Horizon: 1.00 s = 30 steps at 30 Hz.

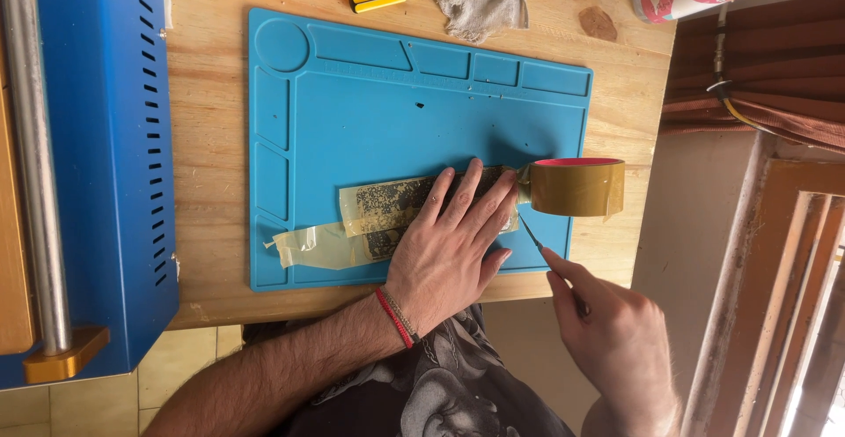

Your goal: The person applies strips of masking tape over a smartphone lying on a blue cutting mat. They smooth the tape down with their fingers, then use a craft knife to trim the excess tape along the edges of the phone.

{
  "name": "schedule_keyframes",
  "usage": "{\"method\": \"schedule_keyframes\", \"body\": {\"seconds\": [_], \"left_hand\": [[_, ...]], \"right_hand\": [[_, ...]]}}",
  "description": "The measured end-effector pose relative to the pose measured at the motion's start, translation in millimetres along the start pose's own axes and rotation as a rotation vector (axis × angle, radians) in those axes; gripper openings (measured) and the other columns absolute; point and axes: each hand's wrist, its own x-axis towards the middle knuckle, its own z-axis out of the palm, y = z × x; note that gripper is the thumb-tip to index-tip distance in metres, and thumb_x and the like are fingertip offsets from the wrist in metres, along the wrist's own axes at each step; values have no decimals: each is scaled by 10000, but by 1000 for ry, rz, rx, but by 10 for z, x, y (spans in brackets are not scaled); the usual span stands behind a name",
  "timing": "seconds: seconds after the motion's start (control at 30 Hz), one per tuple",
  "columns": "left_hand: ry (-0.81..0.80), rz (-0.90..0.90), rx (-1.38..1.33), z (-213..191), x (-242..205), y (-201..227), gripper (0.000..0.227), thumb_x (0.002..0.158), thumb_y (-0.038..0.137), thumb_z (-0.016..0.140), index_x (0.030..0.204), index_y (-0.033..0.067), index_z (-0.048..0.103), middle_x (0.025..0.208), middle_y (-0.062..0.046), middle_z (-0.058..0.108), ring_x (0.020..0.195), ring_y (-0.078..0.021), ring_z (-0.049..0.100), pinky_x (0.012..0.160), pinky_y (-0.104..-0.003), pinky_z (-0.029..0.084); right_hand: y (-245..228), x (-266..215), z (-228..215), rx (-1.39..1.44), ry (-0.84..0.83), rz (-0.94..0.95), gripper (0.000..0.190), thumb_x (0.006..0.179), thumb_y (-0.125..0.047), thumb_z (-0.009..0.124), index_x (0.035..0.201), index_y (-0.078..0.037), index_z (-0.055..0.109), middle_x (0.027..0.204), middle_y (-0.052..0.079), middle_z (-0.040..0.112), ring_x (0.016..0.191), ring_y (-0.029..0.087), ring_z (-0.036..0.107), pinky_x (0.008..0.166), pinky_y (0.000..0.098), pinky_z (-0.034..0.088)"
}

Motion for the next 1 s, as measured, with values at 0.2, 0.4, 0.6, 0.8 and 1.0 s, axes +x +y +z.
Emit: {"method": "schedule_keyframes", "body": {"seconds": [0.2, 0.4, 0.6, 0.8, 1.0], "left_hand": [[68, 14, -53, -65, -17, -35, 746, 1090, 568, 536, 1671, 101, 492, 1746, -94, 478, 1612, -381, 421, 1346, -547, 317], [77, -93, -31, -65, -37, -23, 987, 1009, 748, 662, 1716, 97, 437, 1786, -131, 400, 1667, -371, 319, 1388, -563, 247], [26, -34, 16, -70, -83, -115, 899, 1070, 751, 477, 1723, 136, 425, 1799, -80, 386, 1660, -331, 326, 1389, -618, 203], [18, 20, -25, -91, -109, -213, 786, 1077, 595, 563, 1718, 161, 429, 1790, -69, 407, 1639, -350, 365, 1372, -637, 226], [4, 55, -35, -159, -140, -273, 824, 1070, 602, 561, 1742, 160, 382, 1807, -77, 379, 1656, -355, 345, 1373, -640, 216]], "right_hand": [[205, -179, -212, 542, 236, 249, 320, 1193, -36, 575, 1460, -19, 751, 745, -4, 687, 741, 44, 620, 868, 213, 535], [490, 502, 403, 876, 706, -68, 523, 1252, -604, 353, 1083, -111, 318, 890, 52, 326, 825, 197, 377, 851, 373, 421], [42, 960, 196, 787, 419, -285, 538, 1057, -402, 676, 1245, -12, 358, 1441, 302, 578, 1518, 476, 557, 1296, 599, 479], [534, 1361, 557, 1197, 309, -249, 528, 1045, -465, 665, 1039, -154, 239, 970, 154, 504, 795, 257, 597, 864, 462, 681], [1058, 1651, 474, 1326, 390, -299, 449, 1057, -396, 676, 1109, -189, 281, 973, 131, 456, 875, 213, 491, 829, 530, 699]]}}
